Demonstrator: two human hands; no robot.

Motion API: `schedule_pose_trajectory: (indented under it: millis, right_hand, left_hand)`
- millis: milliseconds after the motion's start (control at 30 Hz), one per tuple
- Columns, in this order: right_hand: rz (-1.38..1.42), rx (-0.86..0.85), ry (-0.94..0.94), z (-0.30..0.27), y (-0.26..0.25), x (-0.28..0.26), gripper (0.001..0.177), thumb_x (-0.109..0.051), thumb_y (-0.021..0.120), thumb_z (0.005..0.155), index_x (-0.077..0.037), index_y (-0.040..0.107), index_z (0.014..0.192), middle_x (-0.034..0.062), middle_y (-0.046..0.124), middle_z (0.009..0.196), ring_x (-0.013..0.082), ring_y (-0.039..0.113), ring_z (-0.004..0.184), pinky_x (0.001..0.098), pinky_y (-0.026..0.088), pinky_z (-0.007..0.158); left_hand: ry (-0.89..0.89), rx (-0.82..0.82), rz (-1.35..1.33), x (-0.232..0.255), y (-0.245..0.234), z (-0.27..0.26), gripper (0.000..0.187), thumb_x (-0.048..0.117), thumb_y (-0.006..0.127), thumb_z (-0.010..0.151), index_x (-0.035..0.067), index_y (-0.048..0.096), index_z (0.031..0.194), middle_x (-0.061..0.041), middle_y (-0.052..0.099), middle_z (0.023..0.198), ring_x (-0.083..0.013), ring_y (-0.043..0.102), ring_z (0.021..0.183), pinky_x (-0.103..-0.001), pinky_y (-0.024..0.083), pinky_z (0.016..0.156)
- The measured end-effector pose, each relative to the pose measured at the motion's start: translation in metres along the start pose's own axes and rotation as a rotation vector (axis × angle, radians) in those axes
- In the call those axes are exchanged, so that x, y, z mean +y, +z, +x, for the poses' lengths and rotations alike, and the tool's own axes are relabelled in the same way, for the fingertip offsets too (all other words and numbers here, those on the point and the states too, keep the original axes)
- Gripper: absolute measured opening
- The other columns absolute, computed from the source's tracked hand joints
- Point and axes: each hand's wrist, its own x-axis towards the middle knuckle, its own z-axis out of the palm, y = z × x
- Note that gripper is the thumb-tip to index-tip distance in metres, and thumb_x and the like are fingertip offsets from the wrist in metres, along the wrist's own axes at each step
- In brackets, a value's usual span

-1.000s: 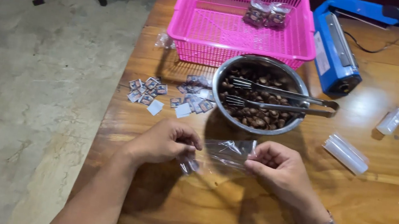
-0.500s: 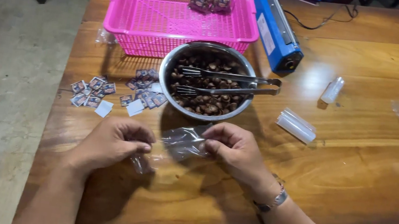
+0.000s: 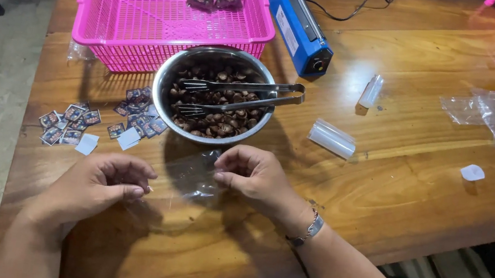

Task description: Filling small plastic bags with roasted nuts using tongs and organizing them on a table.

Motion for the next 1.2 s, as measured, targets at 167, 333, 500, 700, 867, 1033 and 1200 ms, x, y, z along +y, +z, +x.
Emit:
schedule_pose_trajectory:
  millis: [167, 333, 500, 700, 867, 1033, 1200]
  right_hand:
    - [-0.039, -0.044, 0.010, -0.002, -0.004, 0.006, 0.025, 0.004, 0.087, 0.074, 0.000, 0.076, 0.096, 0.0112, 0.072, 0.071, 0.0155, 0.068, 0.063, 0.0275, 0.058, 0.058]
    - [-0.146, -0.077, 0.056, 0.000, -0.001, 0.003, 0.025, 0.002, 0.089, 0.070, 0.000, 0.080, 0.093, 0.0128, 0.072, 0.066, 0.0168, 0.066, 0.059, 0.0285, 0.055, 0.051]
    - [-0.477, 0.085, -0.274, -0.014, 0.012, -0.005, 0.004, -0.007, 0.077, 0.085, -0.006, 0.079, 0.087, 0.0023, 0.079, 0.082, 0.0096, 0.069, 0.073, 0.0215, 0.056, 0.066]
    - [-0.693, 0.022, -0.252, -0.014, 0.021, 0.000, 0.012, -0.011, 0.076, 0.074, -0.014, 0.074, 0.063, -0.0035, 0.073, 0.060, 0.0081, 0.062, 0.055, 0.0247, 0.048, 0.052]
    - [-0.622, -0.034, -0.184, -0.019, 0.027, 0.003, 0.023, -0.022, 0.090, 0.073, -0.012, 0.072, 0.061, -0.0048, 0.066, 0.055, 0.0052, 0.053, 0.053, 0.0247, 0.042, 0.048]
    - [-0.444, -0.042, -0.065, -0.017, 0.025, 0.006, 0.019, -0.011, 0.095, 0.072, -0.008, 0.076, 0.068, -0.0024, 0.067, 0.061, 0.0056, 0.050, 0.057, 0.0231, 0.041, 0.051]
    - [-0.359, 0.080, -0.150, -0.015, 0.024, 0.004, 0.014, -0.006, 0.086, 0.081, -0.006, 0.072, 0.077, 0.0009, 0.068, 0.065, 0.0073, 0.055, 0.059, 0.0216, 0.045, 0.053]
  left_hand:
    - [0.010, -0.016, 0.052, 0.013, 0.008, -0.002, 0.038, -0.016, 0.076, 0.074, -0.004, 0.081, 0.110, -0.020, 0.083, 0.081, -0.0270, 0.077, 0.071, -0.043, 0.065, 0.068]
    - [0.502, 0.055, 0.392, 0.033, 0.010, -0.007, 0.043, -0.013, 0.073, 0.073, 0.006, 0.079, 0.110, -0.017, 0.078, 0.093, -0.0377, 0.075, 0.088, -0.044, 0.063, 0.077]
    - [1.003, 0.394, 0.895, 0.040, 0.033, -0.011, 0.039, 0.001, 0.089, 0.067, 0.019, 0.073, 0.098, 0.002, 0.072, 0.097, -0.0214, 0.060, 0.090, -0.036, 0.041, 0.084]
    - [1.012, 0.137, 0.708, 0.046, 0.069, -0.017, 0.041, 0.034, 0.080, 0.087, 0.015, 0.064, 0.119, -0.002, 0.071, 0.086, -0.0261, 0.061, 0.075, -0.039, 0.046, 0.074]
    - [0.821, 0.130, 0.484, 0.030, 0.087, -0.012, 0.014, 0.026, 0.075, 0.087, 0.015, 0.067, 0.089, 0.001, 0.067, 0.074, -0.0177, 0.063, 0.064, -0.031, 0.048, 0.062]
    - [0.733, 0.099, 0.447, 0.032, 0.081, -0.015, 0.009, 0.008, 0.079, 0.087, 0.011, 0.071, 0.088, -0.001, 0.072, 0.076, -0.0144, 0.065, 0.066, -0.029, 0.050, 0.061]
    - [0.449, 0.198, 0.654, 0.047, 0.094, -0.021, 0.013, 0.011, 0.069, 0.072, 0.019, 0.062, 0.080, -0.001, 0.069, 0.075, -0.0223, 0.064, 0.066, -0.036, 0.048, 0.060]
